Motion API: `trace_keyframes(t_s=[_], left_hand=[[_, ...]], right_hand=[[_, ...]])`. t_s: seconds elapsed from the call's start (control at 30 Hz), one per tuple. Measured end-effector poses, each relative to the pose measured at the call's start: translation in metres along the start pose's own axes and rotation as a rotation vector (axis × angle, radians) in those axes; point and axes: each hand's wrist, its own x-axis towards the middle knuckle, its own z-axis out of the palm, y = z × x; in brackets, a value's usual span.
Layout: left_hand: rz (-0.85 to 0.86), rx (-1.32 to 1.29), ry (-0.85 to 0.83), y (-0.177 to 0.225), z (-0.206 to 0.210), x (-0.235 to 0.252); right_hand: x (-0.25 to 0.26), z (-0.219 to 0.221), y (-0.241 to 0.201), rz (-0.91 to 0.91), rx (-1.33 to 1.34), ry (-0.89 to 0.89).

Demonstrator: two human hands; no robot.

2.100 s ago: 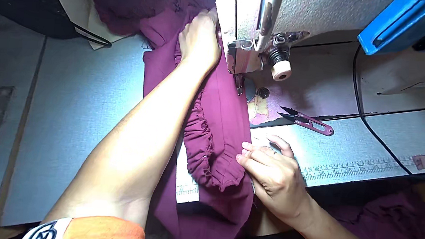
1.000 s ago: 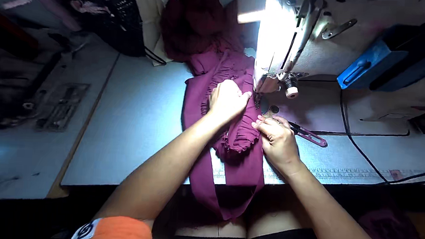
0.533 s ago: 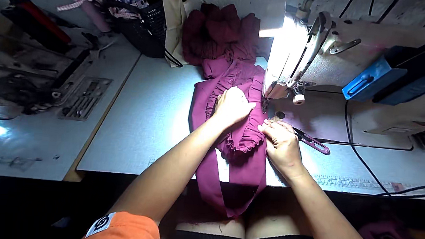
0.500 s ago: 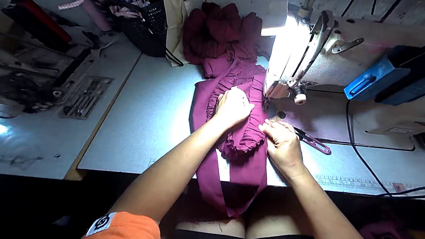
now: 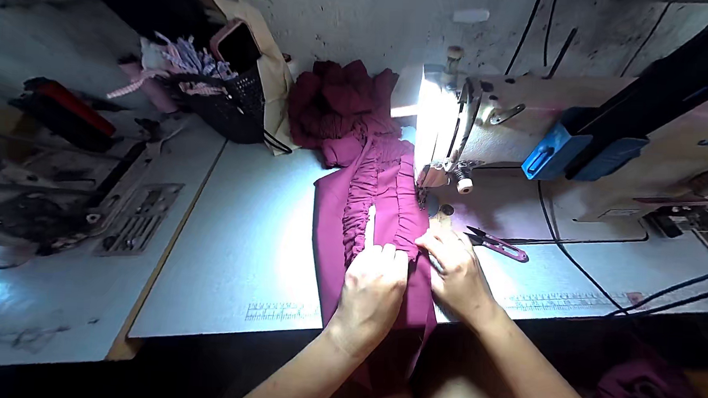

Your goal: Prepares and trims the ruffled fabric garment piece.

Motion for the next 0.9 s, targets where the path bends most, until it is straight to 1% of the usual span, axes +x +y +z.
trace_keyframes(t_s=[0.07, 0.13, 0.23, 0.3, 0.37, 0.43, 0.5, 0.6, 0.77, 0.9], left_hand=[[0.005, -0.024, 0.067, -0.003, 0.0, -0.004], [-0.006, -0.05, 0.094, -0.001, -0.005, -0.011], [-0.001, -0.003, 0.103, 0.009, -0.032, -0.022], [0.042, 0.046, 0.113, 0.016, -0.051, -0.029], [0.085, 0.047, 0.107, 0.021, -0.056, -0.035], [0.111, 0.001, 0.092, 0.029, -0.048, -0.04], [0.137, -0.058, 0.07, 0.039, -0.035, -0.044], [0.15, -0.097, 0.01, 0.049, -0.019, -0.049], [0.094, -0.142, -0.049, 0.058, -0.013, -0.047], [0.04, -0.2, -0.1, 0.061, -0.01, -0.048]], right_hand=[[-0.014, -0.01, -0.015, -0.007, 0.015, -0.019], [-0.036, -0.021, -0.035, -0.01, 0.013, -0.093], [-0.071, -0.037, -0.06, -0.013, -0.003, -0.146], [-0.096, -0.043, -0.071, 0.029, 0.061, -0.134], [-0.122, -0.045, -0.08, 0.108, 0.189, -0.145], [-0.144, -0.042, -0.087, 0.158, 0.312, -0.165], [-0.163, -0.039, -0.094, 0.168, 0.392, -0.199], [-0.18, -0.036, -0.101, 0.132, 0.411, -0.24], [-0.182, -0.034, -0.097, 0.077, 0.371, -0.263], [-0.182, -0.029, -0.095, 0.043, 0.367, -0.246]])
